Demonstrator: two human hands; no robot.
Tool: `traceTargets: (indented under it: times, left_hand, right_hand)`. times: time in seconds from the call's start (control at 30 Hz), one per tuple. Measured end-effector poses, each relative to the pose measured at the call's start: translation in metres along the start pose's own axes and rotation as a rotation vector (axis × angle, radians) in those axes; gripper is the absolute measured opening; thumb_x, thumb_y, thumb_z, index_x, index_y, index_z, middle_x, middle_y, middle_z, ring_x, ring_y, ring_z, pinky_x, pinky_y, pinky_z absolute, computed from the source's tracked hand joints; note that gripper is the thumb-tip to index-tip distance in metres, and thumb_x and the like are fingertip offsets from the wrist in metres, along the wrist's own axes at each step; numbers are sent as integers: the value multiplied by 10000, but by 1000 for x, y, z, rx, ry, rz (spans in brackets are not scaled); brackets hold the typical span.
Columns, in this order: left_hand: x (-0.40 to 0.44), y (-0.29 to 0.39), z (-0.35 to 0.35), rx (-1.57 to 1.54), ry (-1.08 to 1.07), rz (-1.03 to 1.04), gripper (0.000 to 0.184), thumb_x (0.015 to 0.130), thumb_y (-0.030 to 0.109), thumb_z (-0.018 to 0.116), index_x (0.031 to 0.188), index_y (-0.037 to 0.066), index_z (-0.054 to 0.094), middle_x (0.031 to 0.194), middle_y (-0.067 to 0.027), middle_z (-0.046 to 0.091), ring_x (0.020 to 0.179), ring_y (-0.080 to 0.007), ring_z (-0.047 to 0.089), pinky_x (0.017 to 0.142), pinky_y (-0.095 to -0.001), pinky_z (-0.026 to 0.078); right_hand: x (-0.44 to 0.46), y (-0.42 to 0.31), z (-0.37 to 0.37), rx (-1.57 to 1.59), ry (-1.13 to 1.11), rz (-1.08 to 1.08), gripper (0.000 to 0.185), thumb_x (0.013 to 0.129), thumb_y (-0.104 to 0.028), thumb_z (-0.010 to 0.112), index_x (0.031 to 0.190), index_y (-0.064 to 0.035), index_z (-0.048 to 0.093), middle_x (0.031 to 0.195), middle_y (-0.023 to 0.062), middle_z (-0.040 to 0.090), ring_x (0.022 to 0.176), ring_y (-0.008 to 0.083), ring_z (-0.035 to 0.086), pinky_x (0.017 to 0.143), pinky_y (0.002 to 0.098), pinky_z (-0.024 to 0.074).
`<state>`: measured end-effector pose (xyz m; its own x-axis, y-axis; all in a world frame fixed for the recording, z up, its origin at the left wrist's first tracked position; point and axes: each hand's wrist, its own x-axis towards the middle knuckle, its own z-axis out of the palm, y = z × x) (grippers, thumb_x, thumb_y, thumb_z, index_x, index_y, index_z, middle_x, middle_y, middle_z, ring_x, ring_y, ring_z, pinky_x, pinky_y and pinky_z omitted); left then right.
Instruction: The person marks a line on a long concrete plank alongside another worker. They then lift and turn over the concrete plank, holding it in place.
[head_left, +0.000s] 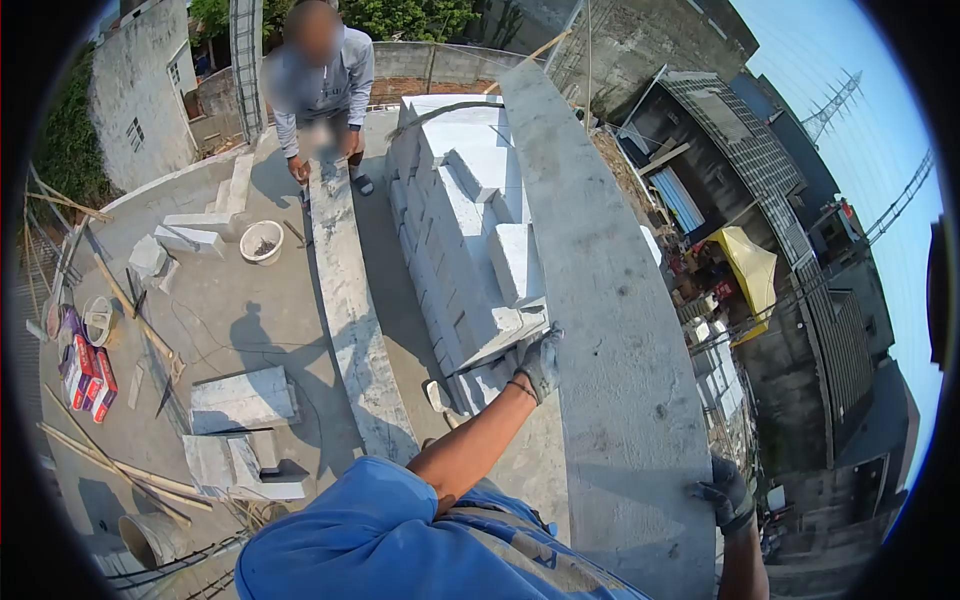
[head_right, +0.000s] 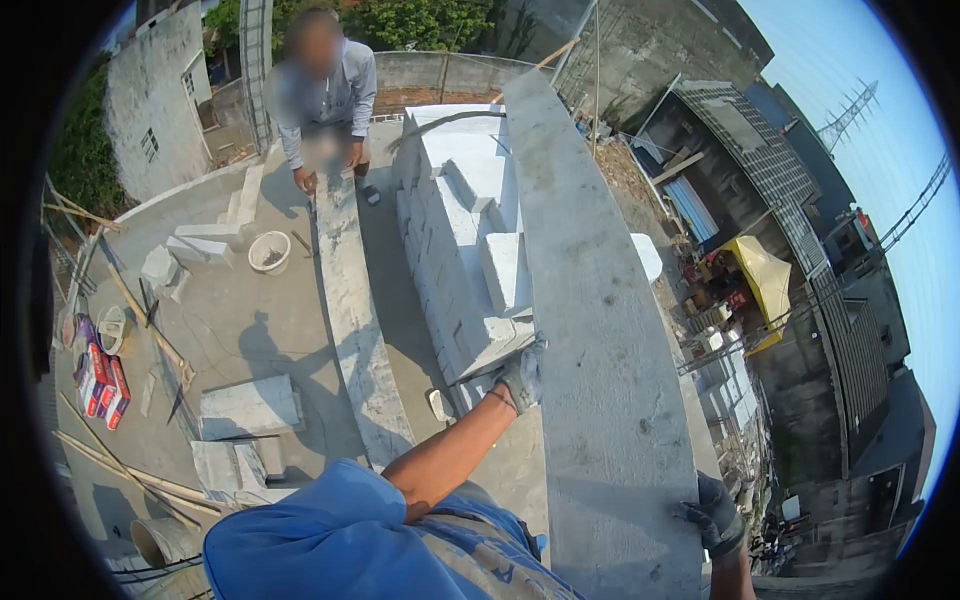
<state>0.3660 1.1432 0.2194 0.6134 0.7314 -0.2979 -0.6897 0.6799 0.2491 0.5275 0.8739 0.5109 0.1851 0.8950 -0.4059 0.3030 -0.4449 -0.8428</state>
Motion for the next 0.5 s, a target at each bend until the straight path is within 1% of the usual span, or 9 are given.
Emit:
traceTargets:
  times: [0.07,0.13,0.17,0.23,0.3,0.37,0.4,0.43,0.5]
  left_hand:
    - [35,-14,-39,-83,-94,-21,483,915,323,494,1341,124,386,1392,-27,371,1273,-138,324,1046,-341,256]
    - [-26,23,6,-177,-282,-121,439,946,320,417,1328,110,368,1326,-63,443,1190,-221,458,997,-416,372]
    - [-35,28,11,-175,-280,-116,439,946,320,417,1328,110,368,1326,-63,443,1190,-221,458,997,-416,372]
    - [-41,29,20,2,-1,-52,434,952,319,400,1331,111,366,1321,-75,447,1178,-231,468,995,-427,375]
    - [31,-1,-47,26,-71,-10,522,923,330,467,1371,96,337,1422,21,343,1318,-162,261,1075,-352,194]
    - [11,9,-33,26,14,137,423,924,265,461,1301,80,409,1322,-52,443,1190,-211,446,1017,-385,349]
    - [7,13,-30,49,15,129,423,924,265,461,1301,80,409,1322,-52,443,1190,-211,446,1017,-385,349]
    - [8,15,-30,75,23,68,413,912,234,465,1289,73,421,1314,-52,447,1185,-208,445,1019,-375,346]
    - [-7,23,-19,137,38,-15,404,899,203,470,1277,65,432,1307,-51,452,1180,-205,444,1020,-366,344]
  right_hand:
    - [9,26,-12,-46,-55,19,365,707,-129,656,1024,31,570,884,47,629,781,112,579,700,248,465]
    - [14,48,-12,-88,-111,31,267,700,-130,609,926,11,601,830,49,627,772,130,576,711,260,457]
    - [18,64,-14,-88,-116,29,267,700,-130,609,926,11,601,830,49,627,772,130,576,711,260,457]
    - [31,105,-26,-86,-186,-9,206,704,-135,585,865,-9,616,787,36,613,748,119,560,699,261,451]
    - [50,150,-33,-122,-158,-22,170,706,-131,563,824,-20,615,761,28,592,728,119,544,694,265,446]
    - [56,165,-24,-143,-225,-134,156,722,-117,536,817,-18,612,743,21,579,716,124,536,681,262,441]
    - [47,164,-8,15,-76,62,144,744,-137,526,783,-23,605,728,23,571,700,123,525,662,255,431]
    - [44,159,5,46,-69,59,144,744,-137,526,783,-23,605,728,23,571,700,123,525,662,255,431]
    - [37,152,21,-5,103,-217,182,783,-187,501,756,-29,588,698,17,549,668,109,498,616,248,402]
